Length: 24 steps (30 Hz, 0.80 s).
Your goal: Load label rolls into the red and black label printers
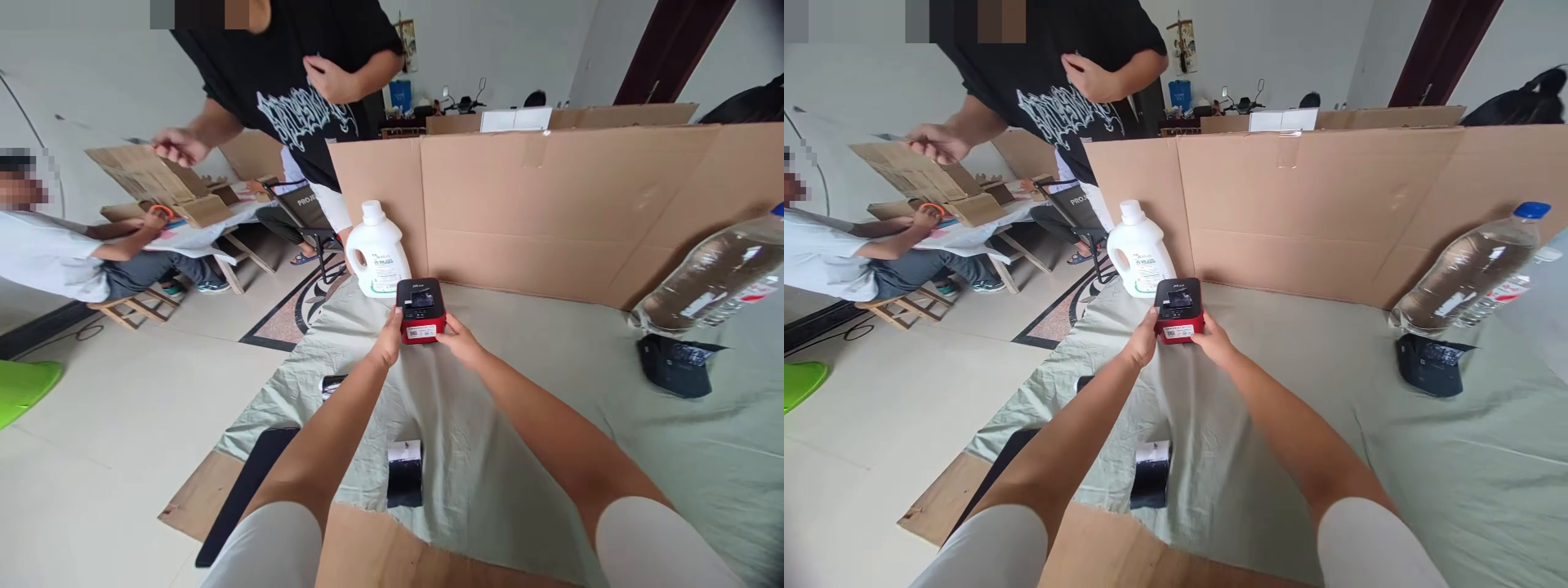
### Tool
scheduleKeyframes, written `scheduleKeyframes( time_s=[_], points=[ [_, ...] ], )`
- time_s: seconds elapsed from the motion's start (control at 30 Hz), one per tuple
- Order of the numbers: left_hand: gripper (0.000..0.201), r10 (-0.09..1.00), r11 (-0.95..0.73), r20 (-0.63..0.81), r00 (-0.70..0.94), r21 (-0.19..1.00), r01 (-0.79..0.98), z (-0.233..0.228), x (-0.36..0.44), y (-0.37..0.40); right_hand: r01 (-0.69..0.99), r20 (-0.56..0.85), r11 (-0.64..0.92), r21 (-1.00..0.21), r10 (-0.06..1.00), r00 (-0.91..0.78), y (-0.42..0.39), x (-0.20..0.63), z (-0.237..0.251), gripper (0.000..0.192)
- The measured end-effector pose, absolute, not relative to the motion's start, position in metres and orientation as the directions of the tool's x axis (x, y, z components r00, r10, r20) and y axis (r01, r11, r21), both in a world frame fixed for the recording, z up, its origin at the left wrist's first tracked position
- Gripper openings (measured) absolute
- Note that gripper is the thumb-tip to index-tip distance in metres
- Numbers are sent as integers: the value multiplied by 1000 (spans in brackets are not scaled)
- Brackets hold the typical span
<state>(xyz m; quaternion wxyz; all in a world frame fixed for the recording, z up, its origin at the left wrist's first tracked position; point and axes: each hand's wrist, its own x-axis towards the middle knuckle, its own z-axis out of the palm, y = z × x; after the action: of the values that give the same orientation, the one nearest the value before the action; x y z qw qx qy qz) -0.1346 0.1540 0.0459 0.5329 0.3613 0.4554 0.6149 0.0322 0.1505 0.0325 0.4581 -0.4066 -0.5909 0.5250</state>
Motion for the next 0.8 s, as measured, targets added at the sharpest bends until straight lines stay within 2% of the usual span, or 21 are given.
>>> scheduleKeyframes(
  time_s=[0.07, 0.17, 0.43, 0.6, 0.8],
  points=[
    [53, 997, -49, 30, -69, 955, -291, 48, -117, 129, 13, 93, 99, -995, 969, -229, 121, 62, 36, 69],
    [66, 998, -22, 34, 51, 974, -225, 51, -82, 82, 53, 103, 114, -992, 979, -178, 61, 114, 41, 72],
    [78, 936, 196, -165, 310, 978, -72, 43, -1, -54, 93, 48, 46, -995, 999, 15, -112, 203, 18, 69],
    [78, 922, 140, -132, 364, 990, 5, 29, 13, -102, 91, 3, -8, -996, 993, 122, -164, 209, -2, 67],
    [68, 956, 84, -84, 283, 996, 13, 22, 12, -107, 177, 65, 28, -984, 976, 209, -168, 203, -1, 58]
  ],
)
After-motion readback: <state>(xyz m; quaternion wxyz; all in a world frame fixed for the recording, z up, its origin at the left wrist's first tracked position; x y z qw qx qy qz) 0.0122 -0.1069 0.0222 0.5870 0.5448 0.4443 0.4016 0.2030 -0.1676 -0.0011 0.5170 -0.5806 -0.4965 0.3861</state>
